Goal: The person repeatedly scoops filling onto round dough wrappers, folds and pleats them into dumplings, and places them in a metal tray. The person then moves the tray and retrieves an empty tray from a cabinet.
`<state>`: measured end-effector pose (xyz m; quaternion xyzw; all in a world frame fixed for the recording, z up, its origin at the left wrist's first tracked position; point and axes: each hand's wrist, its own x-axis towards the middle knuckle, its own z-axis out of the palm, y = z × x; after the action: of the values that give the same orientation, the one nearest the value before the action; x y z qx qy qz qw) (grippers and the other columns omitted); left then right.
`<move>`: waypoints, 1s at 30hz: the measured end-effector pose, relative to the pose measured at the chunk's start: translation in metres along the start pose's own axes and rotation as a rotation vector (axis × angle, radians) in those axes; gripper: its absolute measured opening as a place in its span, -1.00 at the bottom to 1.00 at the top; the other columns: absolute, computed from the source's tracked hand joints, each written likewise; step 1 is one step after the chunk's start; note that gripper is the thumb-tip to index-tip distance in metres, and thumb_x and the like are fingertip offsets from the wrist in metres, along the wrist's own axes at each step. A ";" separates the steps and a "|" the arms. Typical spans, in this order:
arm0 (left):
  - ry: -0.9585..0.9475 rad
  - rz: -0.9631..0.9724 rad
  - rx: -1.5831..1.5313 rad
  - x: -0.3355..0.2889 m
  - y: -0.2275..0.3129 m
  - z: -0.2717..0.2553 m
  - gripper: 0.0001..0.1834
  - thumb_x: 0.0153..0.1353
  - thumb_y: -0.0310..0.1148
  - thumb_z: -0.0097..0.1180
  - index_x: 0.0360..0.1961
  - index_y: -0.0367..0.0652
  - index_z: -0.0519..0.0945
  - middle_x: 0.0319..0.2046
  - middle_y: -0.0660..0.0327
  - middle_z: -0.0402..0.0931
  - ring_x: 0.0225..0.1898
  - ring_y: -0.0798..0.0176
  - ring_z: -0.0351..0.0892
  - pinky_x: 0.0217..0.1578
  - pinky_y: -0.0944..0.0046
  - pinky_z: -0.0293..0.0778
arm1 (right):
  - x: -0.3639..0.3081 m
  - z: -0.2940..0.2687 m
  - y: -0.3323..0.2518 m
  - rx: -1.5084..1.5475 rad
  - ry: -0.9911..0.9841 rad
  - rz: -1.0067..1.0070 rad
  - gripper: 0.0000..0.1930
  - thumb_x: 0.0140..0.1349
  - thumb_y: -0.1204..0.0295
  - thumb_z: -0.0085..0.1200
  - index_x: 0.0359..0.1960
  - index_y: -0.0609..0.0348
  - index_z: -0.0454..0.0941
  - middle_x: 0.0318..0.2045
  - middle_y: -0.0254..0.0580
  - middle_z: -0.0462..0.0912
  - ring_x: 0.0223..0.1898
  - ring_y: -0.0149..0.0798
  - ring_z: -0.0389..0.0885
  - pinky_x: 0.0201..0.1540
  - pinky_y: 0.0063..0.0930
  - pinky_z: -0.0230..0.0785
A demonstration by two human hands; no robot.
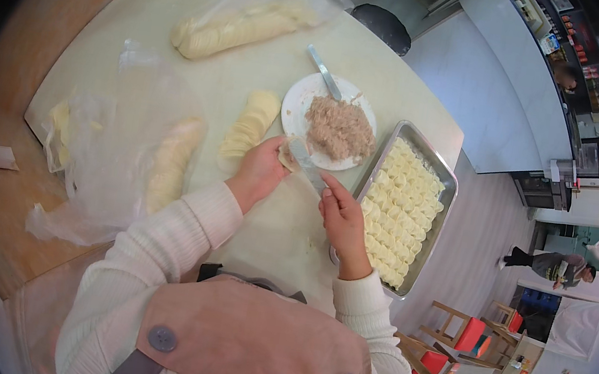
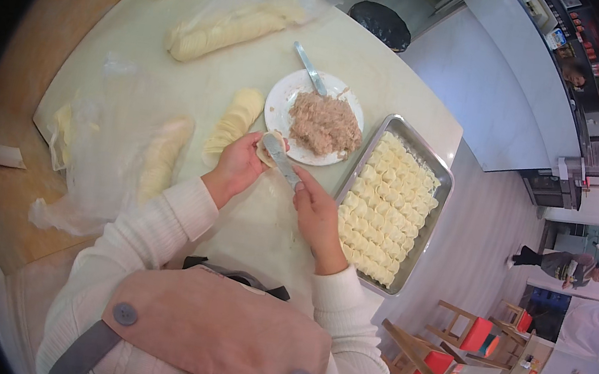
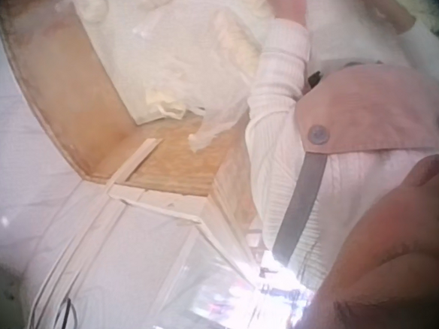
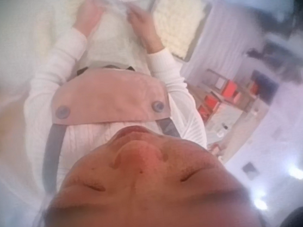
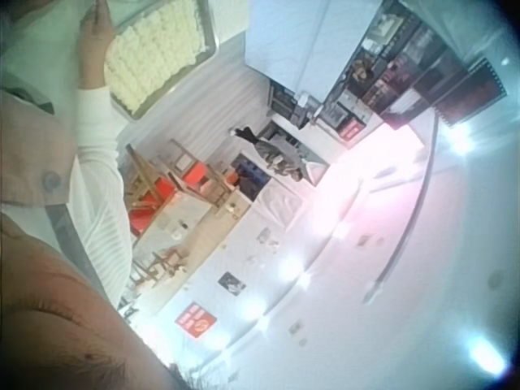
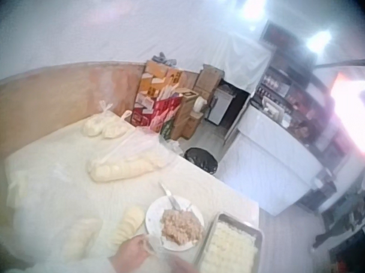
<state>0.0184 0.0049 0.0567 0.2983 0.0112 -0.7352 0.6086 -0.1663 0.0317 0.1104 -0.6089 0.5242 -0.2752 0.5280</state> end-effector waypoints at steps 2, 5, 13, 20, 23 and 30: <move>-0.052 -0.013 -0.006 0.004 -0.001 0.000 -0.56 0.46 -0.29 -0.36 0.17 -0.41 0.31 0.10 -0.01 0.43 0.14 0.04 0.44 0.20 0.07 0.32 | -0.002 0.001 0.006 -0.036 -0.012 0.005 -0.67 0.41 0.45 -0.11 0.17 0.15 0.47 -0.55 -0.51 0.34 -0.55 -0.62 0.22 -0.51 -0.71 0.11; 0.102 0.103 -0.083 0.009 0.003 0.002 -0.57 0.46 -0.28 -0.36 0.15 -0.41 0.32 0.08 -0.02 0.45 0.12 0.04 0.46 0.17 0.05 0.36 | 0.001 -0.002 0.016 -0.118 0.026 0.009 -0.67 0.39 0.47 -0.10 0.15 0.16 0.48 -0.51 -0.47 0.36 -0.48 -0.56 0.28 -0.41 -0.67 0.20; -0.034 -0.002 0.116 -0.009 0.013 0.021 -0.63 0.45 -0.33 -0.29 0.09 -0.41 0.35 0.02 -0.03 0.48 0.04 0.04 0.53 0.08 0.05 0.47 | 0.036 0.008 0.009 -0.759 0.260 -0.366 -0.62 0.14 0.59 0.09 0.04 0.12 0.53 -0.31 -0.11 0.47 -0.25 -0.02 0.44 -0.13 -0.24 0.35; -0.199 -0.007 0.151 -0.041 0.009 0.041 -0.61 0.48 -0.28 -0.31 0.06 -0.40 0.40 -0.01 -0.03 0.50 0.01 0.09 0.54 0.10 0.09 0.45 | 0.015 0.001 -0.037 -0.659 0.234 -0.916 -0.81 0.06 0.53 0.25 -0.25 0.07 0.62 -0.29 -0.17 0.46 -0.19 -0.09 0.42 -0.15 -0.26 0.30; -0.272 -0.069 0.120 -0.063 0.010 0.056 -0.56 0.50 -0.21 -0.34 0.07 -0.39 0.41 -0.03 0.00 0.51 -0.01 0.12 0.54 0.10 0.10 0.45 | 0.008 -0.002 -0.054 -0.620 0.346 -0.850 -0.88 0.08 0.51 0.25 -0.32 0.08 0.62 -0.30 -0.23 0.47 -0.18 -0.12 0.42 -0.14 -0.30 0.29; -0.382 0.230 0.501 -0.116 0.006 0.080 -0.72 0.44 -0.33 -0.13 0.02 -0.29 0.42 -0.05 0.09 0.48 -0.05 0.24 0.55 0.00 0.27 0.52 | -0.019 0.005 -0.084 -0.320 0.365 -0.701 -0.82 0.12 0.57 0.19 -0.21 0.14 0.60 -0.24 -0.14 0.54 -0.16 -0.14 0.48 -0.08 -0.33 0.34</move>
<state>-0.0008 0.0761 0.1764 0.2947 -0.3181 -0.6841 0.5865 -0.1383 0.0420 0.1912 -0.7659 0.4065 -0.4563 0.1998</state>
